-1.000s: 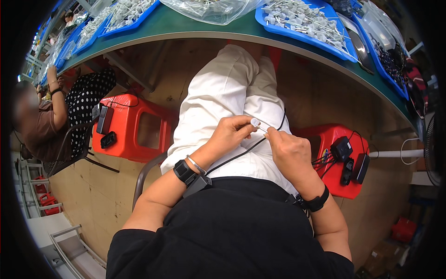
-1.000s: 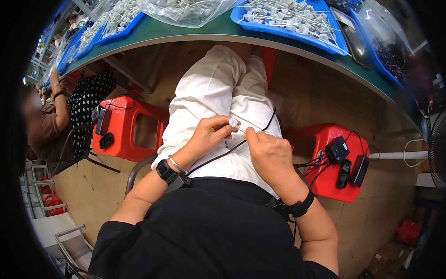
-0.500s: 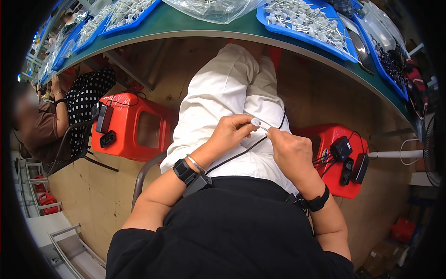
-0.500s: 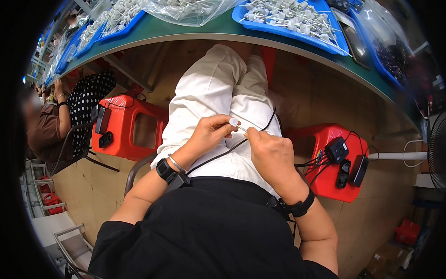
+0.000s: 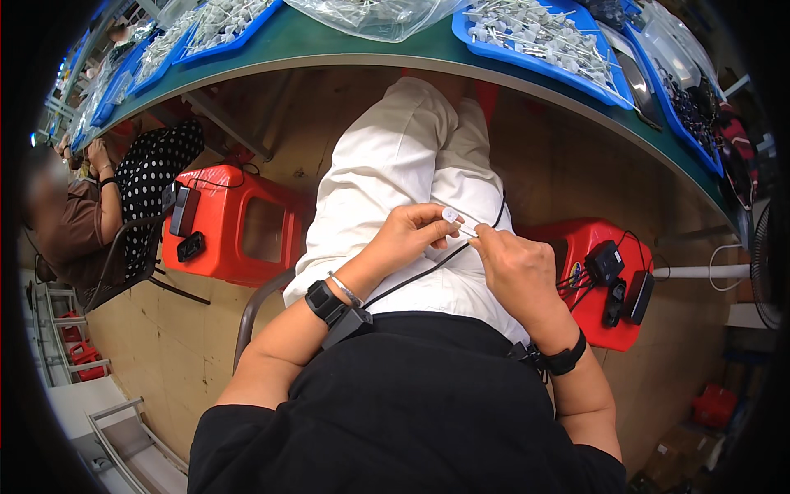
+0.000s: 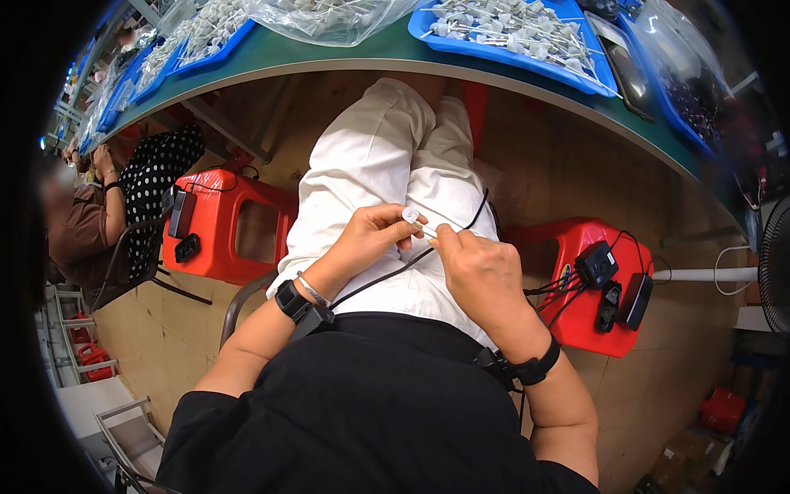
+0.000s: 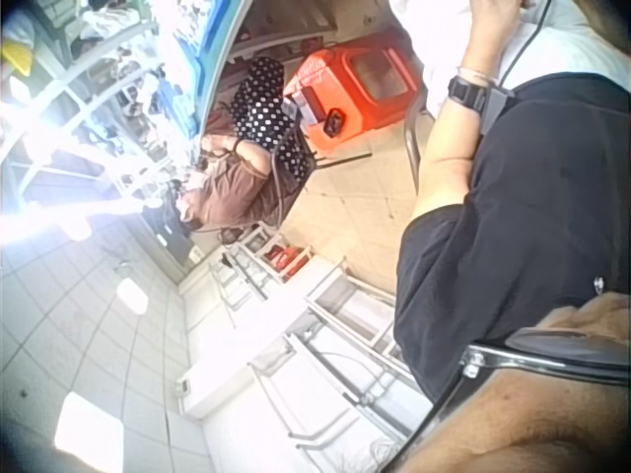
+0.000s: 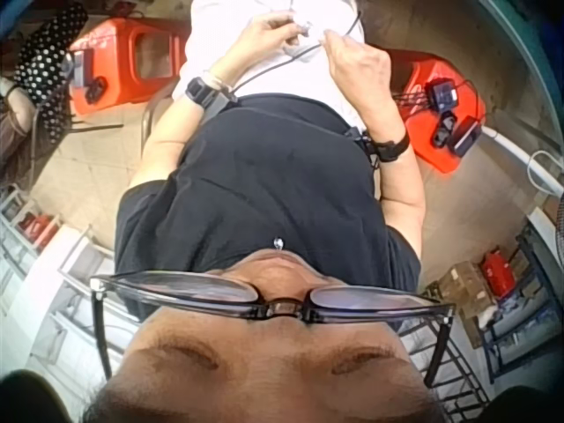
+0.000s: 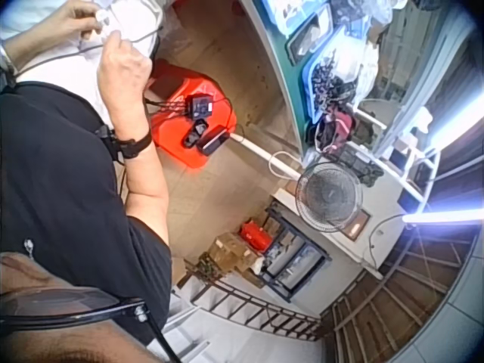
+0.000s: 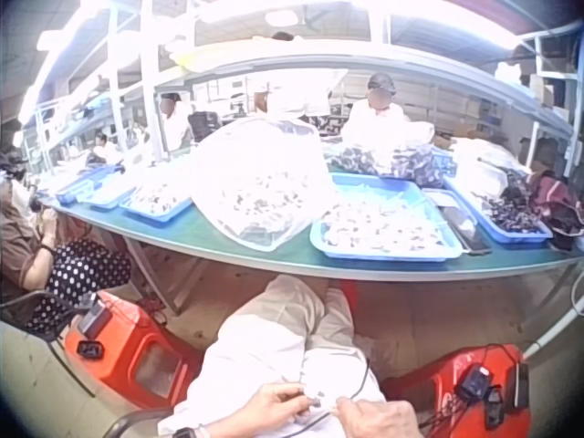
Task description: Assembling small electronic connectors with black wires and white plastic components.
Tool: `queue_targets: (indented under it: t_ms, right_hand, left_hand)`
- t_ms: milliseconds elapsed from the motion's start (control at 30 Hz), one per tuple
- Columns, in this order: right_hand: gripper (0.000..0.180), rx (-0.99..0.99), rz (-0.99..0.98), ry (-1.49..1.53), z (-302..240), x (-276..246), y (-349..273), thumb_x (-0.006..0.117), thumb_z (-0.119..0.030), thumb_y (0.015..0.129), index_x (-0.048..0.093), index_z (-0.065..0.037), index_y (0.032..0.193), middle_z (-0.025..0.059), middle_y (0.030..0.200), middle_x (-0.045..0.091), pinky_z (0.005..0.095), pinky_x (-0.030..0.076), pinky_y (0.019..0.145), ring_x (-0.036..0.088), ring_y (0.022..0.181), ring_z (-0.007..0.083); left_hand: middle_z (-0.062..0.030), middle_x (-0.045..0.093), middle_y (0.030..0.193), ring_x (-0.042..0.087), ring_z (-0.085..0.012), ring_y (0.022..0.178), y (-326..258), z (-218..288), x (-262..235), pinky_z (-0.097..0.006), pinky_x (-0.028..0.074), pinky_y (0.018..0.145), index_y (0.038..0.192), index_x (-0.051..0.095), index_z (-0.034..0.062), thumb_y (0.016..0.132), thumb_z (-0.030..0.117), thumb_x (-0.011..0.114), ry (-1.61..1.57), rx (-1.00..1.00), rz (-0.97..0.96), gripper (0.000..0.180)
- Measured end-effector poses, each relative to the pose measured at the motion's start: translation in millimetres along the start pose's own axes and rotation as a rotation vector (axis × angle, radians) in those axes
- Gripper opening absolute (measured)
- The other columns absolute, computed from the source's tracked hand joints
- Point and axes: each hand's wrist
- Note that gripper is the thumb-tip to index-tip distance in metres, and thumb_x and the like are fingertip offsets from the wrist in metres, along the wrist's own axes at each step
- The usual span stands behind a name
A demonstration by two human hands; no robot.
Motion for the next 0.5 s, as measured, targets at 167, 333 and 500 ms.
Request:
queue_targets:
  t_ms: [167, 333, 500]
  right_hand:
    - [0.018, -0.036, 0.025, -0.045, -0.4, 1.9, 0.8, 0.068, -0.021, 0.089, 0.065, -0.006, 0.099, 0.0032, 0.061, 0.055, 0.0319, 0.045, 0.045, 0.059, 0.051, 0.0168]
    - [0.02, -0.05, 0.036, -0.074, -0.3, 2.2, 2.0, 0.069, -0.021, 0.089, 0.066, -0.006, 0.102, 0.0019, 0.06, 0.052, 0.0309, 0.044, 0.045, 0.057, 0.051, 0.0152]
    - [0.021, -0.051, 0.017, -0.068, 1.0, 3.0, 2.0, 0.071, -0.019, 0.087, 0.065, -0.007, 0.103, 0.0039, 0.062, 0.053, 0.0334, 0.044, 0.048, 0.056, 0.053, 0.0186]
  left_hand:
    - [-0.0008, 0.067, 0.085, 0.058, -0.006, 0.072, -1.2, 3.4, -1.2, -0.021, 0.048, 0.068, 0.113, 0.071, -0.0002, 0.097, 0.011, 0.063, -0.002, -0.026, -0.018, 0.021]
    - [-0.0001, 0.066, 0.084, 0.056, -0.0056, 0.071, 0.1, -2.0, -3.9, -0.021, 0.047, 0.066, 0.115, 0.071, 0.0016, 0.098, 0.01, 0.061, -0.009, -0.015, -0.08, 0.022]
    - [0.0009, 0.065, 0.082, 0.052, -0.0047, 0.068, -1.8, 4.3, -2.1, -0.02, 0.045, 0.063, 0.116, 0.071, 0.0044, 0.098, 0.013, 0.06, 0.012, -0.049, -0.097, 0.023]
Point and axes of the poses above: each hand's wrist, its own y-axis towards the middle knuckle, its own x-axis out of the palm, z = x × y
